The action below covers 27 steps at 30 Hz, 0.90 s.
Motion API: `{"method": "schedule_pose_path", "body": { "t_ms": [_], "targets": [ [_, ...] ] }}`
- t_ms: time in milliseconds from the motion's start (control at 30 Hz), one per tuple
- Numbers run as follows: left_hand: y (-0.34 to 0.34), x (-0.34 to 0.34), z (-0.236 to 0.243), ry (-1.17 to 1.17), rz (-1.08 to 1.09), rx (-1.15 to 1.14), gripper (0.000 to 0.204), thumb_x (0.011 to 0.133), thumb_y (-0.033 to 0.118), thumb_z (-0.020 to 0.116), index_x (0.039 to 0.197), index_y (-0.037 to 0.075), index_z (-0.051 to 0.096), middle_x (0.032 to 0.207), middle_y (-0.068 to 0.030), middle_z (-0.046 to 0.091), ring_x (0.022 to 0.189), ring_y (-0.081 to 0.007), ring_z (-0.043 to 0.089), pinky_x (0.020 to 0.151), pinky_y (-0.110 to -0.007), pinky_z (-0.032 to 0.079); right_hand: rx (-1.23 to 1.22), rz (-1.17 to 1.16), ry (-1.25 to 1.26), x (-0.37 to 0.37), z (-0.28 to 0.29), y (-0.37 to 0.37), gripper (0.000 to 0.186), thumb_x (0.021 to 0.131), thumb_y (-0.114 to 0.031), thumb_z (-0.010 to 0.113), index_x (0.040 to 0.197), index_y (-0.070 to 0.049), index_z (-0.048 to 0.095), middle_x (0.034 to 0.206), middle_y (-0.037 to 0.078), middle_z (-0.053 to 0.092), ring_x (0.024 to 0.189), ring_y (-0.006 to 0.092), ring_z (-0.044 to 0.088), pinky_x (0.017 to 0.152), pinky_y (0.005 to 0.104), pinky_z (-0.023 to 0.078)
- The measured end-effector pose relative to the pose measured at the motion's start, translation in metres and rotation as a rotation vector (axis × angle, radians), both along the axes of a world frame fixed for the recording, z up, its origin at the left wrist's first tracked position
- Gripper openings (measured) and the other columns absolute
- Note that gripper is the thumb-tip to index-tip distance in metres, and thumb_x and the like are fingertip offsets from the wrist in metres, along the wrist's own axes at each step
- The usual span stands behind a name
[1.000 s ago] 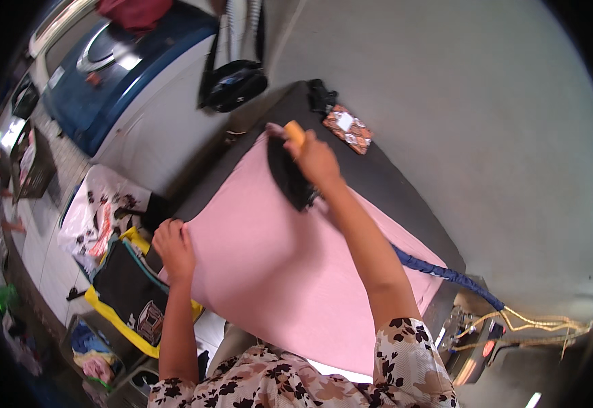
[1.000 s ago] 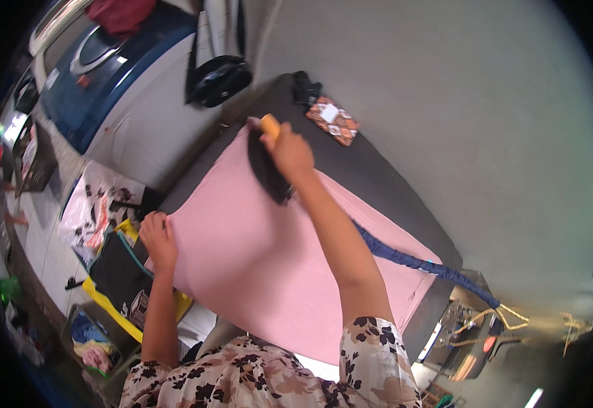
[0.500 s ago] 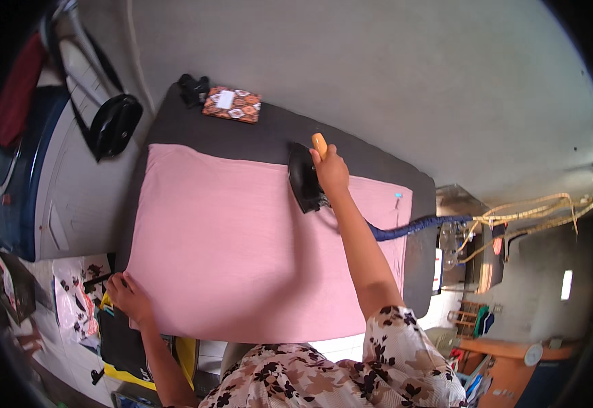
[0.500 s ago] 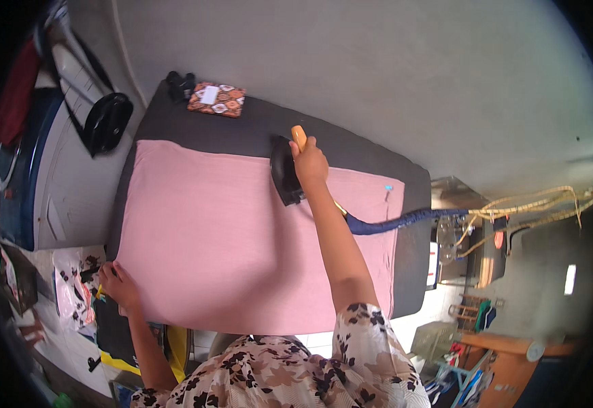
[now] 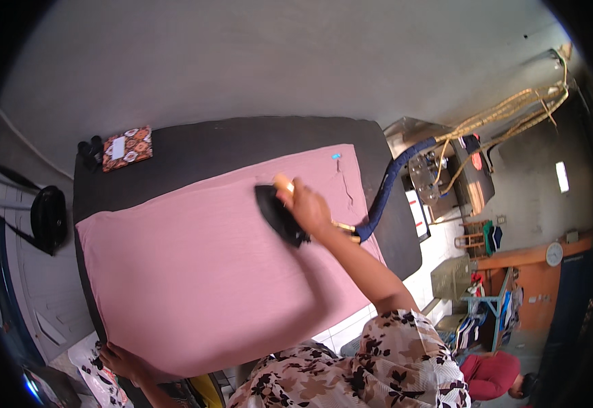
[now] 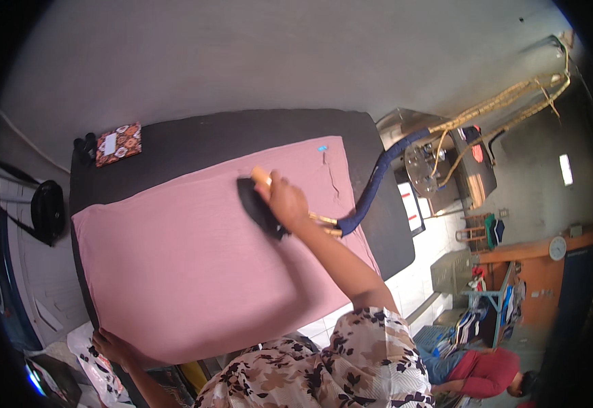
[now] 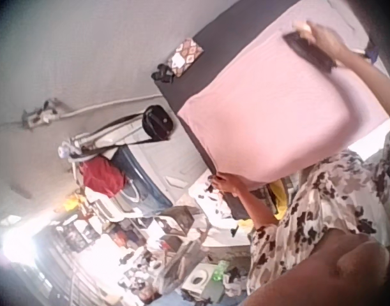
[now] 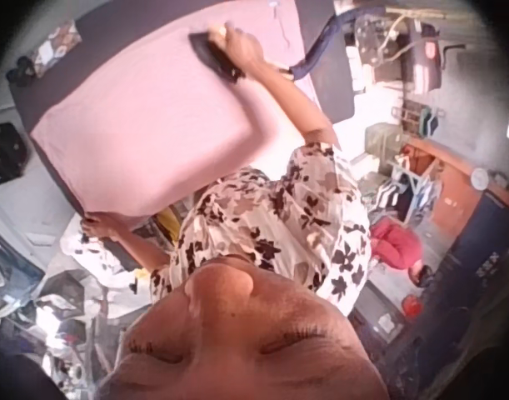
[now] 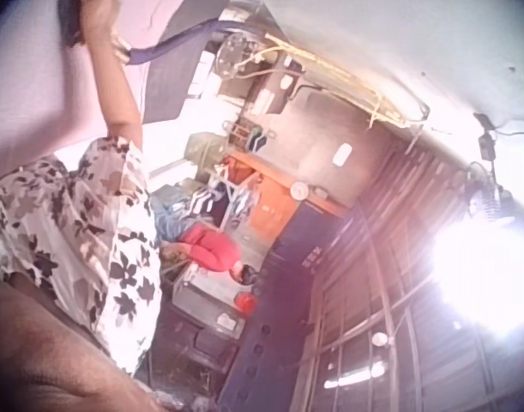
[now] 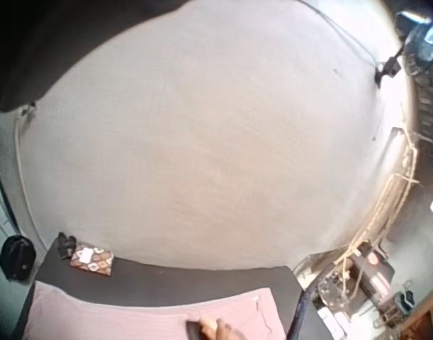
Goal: The person irons a dark t-shirt and a pink shirt on an ironing board, folding each after ironing and stacking them on a nearby yellow stool. The person uses a steam iron and handles the garments by hand.
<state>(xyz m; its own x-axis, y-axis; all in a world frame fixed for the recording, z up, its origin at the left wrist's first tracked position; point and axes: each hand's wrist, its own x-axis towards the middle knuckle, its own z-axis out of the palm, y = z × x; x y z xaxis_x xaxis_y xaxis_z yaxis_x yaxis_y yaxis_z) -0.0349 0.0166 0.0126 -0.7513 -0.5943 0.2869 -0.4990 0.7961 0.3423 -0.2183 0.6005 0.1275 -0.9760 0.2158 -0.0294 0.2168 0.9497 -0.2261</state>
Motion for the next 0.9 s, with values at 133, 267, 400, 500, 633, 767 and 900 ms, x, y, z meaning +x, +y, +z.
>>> {"method": "schedule_pose_path", "body": {
  "t_ms": [133, 267, 400, 500, 633, 767, 900],
  "targets": [
    [-0.01, 0.001, -0.007, 0.007, -0.064, -0.033, 0.04, 0.099, 0.034, 0.043, 0.095, -0.003, 0.058, 0.094, -0.0202, 0.057, 0.089, -0.039, 0.054, 0.077, -0.051, 0.041, 0.053, -0.364, 0.189, -0.053, -0.015, 0.094, 0.044, 0.093, -0.047, 0.053, 0.101, -0.004, 0.051, 0.08, 0.023, 0.066, 0.077, 0.0422, 0.065, 0.064, 0.0515, 0.051],
    [0.0, -0.004, -0.004, 0.027, -0.048, -0.012, 0.041, 0.099, 0.034, 0.043, 0.096, -0.004, 0.058, 0.096, -0.0217, 0.058, 0.09, -0.0392, 0.053, 0.078, -0.051, 0.041, -0.034, -0.523, 0.187, -0.077, -0.013, 0.143, 0.045, 0.091, -0.044, 0.057, 0.105, -0.001, 0.053, 0.089, 0.024, 0.067, 0.086, 0.0418, 0.065, 0.073, 0.051, 0.05],
    [0.013, -0.011, 0.006, -0.007, -0.048, -0.03, 0.04, 0.099, 0.032, 0.042, 0.097, -0.004, 0.058, 0.097, -0.0227, 0.058, 0.091, -0.0402, 0.054, 0.08, -0.05, 0.042, -0.119, -0.252, 0.272, -0.033, -0.026, 0.124, 0.048, 0.09, -0.045, 0.057, 0.104, 0.001, 0.053, 0.09, 0.025, 0.066, 0.085, 0.0438, 0.064, 0.073, 0.0522, 0.049],
    [0.002, -0.002, 0.01, -0.08, -0.054, 0.044, 0.038, 0.099, 0.03, 0.043, 0.103, -0.005, 0.058, 0.102, -0.0233, 0.059, 0.096, -0.0401, 0.055, 0.086, -0.048, 0.043, -0.209, -0.098, 0.005, 0.033, -0.006, 0.056, 0.051, 0.091, -0.045, 0.057, 0.113, 0.0, 0.05, 0.083, 0.026, 0.065, 0.077, 0.0425, 0.064, 0.067, 0.0513, 0.05],
    [-0.029, 0.037, -0.003, 0.082, -0.027, 0.208, 0.038, 0.098, 0.027, 0.045, 0.117, -0.003, 0.055, 0.117, -0.0205, 0.057, 0.104, -0.0361, 0.056, 0.09, -0.047, 0.044, -0.168, 0.196, -0.154, 0.119, 0.02, 0.036, 0.046, 0.091, -0.049, 0.055, 0.106, -0.006, 0.05, 0.081, 0.02, 0.065, 0.069, 0.0388, 0.065, 0.059, 0.0479, 0.051],
    [0.06, 0.051, 0.036, 0.402, 0.295, 0.212, 0.038, 0.084, 0.025, 0.061, 0.112, 0.001, 0.062, 0.105, -0.0199, 0.064, 0.093, -0.0351, 0.062, 0.082, -0.045, 0.048, -0.073, 0.118, -0.106, 0.149, 0.012, 0.089, 0.047, 0.09, -0.052, 0.055, 0.105, -0.008, 0.05, 0.079, 0.02, 0.064, 0.064, 0.0383, 0.064, 0.056, 0.0465, 0.05],
    [0.094, 0.075, 0.034, 0.392, 0.275, 0.212, 0.04, 0.081, 0.024, 0.064, 0.115, 0.003, 0.061, 0.106, -0.0191, 0.063, 0.094, -0.0343, 0.061, 0.083, -0.045, 0.048, 0.034, -0.12, 0.051, 0.105, 0.0, 0.158, 0.045, 0.09, -0.052, 0.055, 0.099, -0.007, 0.049, 0.075, 0.019, 0.066, 0.066, 0.0387, 0.065, 0.056, 0.0483, 0.051]
  ]
}}
